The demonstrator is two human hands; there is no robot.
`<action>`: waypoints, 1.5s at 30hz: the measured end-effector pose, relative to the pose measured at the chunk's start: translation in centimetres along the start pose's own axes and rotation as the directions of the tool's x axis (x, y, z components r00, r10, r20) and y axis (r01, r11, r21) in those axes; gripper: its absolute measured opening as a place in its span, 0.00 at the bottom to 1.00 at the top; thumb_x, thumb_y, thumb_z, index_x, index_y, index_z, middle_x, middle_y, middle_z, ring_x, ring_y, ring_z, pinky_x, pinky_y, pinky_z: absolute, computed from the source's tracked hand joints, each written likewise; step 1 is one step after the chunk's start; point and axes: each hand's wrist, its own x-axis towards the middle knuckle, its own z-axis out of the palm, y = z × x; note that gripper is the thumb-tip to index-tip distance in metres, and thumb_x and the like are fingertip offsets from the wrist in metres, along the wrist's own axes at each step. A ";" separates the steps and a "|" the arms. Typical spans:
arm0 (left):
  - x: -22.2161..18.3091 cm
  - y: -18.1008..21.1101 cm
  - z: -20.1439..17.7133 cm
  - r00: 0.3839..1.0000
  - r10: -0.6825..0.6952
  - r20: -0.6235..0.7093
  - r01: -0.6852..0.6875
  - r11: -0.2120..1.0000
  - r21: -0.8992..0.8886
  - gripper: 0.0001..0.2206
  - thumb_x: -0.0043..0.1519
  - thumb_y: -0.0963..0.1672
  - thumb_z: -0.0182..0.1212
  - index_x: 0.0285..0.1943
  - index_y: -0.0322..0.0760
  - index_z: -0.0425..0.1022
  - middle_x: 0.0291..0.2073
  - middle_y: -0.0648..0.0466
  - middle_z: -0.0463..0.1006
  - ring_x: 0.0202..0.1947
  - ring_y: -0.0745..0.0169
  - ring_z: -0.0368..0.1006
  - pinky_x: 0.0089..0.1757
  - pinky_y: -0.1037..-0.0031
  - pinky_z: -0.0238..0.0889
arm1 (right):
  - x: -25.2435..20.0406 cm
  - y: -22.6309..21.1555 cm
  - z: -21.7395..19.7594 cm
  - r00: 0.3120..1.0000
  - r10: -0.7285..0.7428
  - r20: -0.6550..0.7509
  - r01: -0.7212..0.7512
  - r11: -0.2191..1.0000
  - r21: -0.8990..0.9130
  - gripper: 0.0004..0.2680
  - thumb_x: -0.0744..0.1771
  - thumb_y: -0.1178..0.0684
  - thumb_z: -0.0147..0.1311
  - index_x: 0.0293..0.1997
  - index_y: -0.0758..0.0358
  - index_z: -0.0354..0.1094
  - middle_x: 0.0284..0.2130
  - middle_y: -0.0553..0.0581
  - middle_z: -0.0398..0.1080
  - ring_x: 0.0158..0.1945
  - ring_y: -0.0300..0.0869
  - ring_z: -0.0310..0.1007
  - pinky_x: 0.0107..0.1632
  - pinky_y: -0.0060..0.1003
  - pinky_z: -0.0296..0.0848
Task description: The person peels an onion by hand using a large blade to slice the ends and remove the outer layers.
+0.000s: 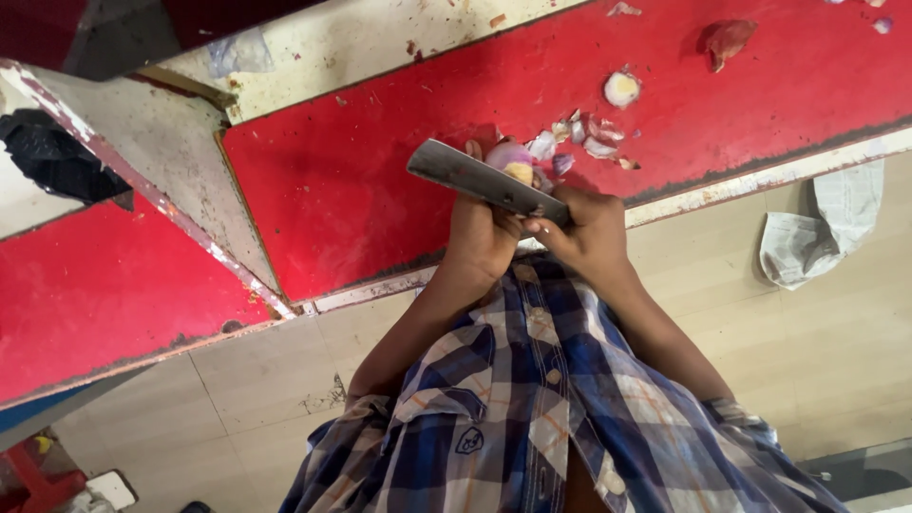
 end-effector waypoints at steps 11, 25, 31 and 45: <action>0.7 -0.4 0.9 0.997 -0.069 0.030 0.065 0.990 0.122 0.20 0.70 0.55 0.48 0.58 0.41 0.70 0.51 0.55 0.76 0.52 0.65 0.75 0.51 0.67 0.71 | -2.5 -0.2 -1.8 0.992 0.125 -0.030 -0.118 0.977 0.176 0.17 0.69 0.39 0.58 0.37 0.67 0.75 0.21 0.51 0.70 0.26 0.31 0.66 0.30 0.31 0.64; 1.2 2.2 -1.7 0.993 0.075 -0.086 -0.052 0.967 0.248 0.26 0.69 0.58 0.56 0.59 0.34 0.68 0.40 0.52 0.73 0.39 0.64 0.74 0.36 0.74 0.73 | -2.6 1.3 -1.6 0.993 0.076 0.092 -0.087 0.989 0.121 0.20 0.67 0.36 0.58 0.35 0.70 0.74 0.19 0.53 0.66 0.25 0.35 0.64 0.30 0.32 0.63; -0.7 3.7 0.0 0.947 0.282 0.153 -0.312 0.923 0.225 0.24 0.74 0.57 0.46 0.71 0.45 0.62 0.45 0.51 0.74 0.46 0.64 0.72 0.48 0.73 0.71 | -0.2 3.2 -5.4 0.977 0.049 -0.209 -0.051 0.999 0.000 0.22 0.76 0.35 0.42 0.40 0.70 0.69 0.27 0.49 0.64 0.28 0.32 0.63 0.30 0.31 0.56; -0.1 3.9 0.0 0.854 0.161 0.495 -0.478 0.618 0.623 0.22 0.77 0.54 0.44 0.48 0.33 0.76 0.40 0.50 0.78 0.45 0.64 0.72 0.52 0.73 0.66 | 0.3 -0.2 -5.7 0.996 0.084 0.014 -0.085 0.989 0.123 0.26 0.62 0.27 0.63 0.38 0.67 0.68 0.22 0.48 0.63 0.27 0.30 0.62 0.28 0.32 0.57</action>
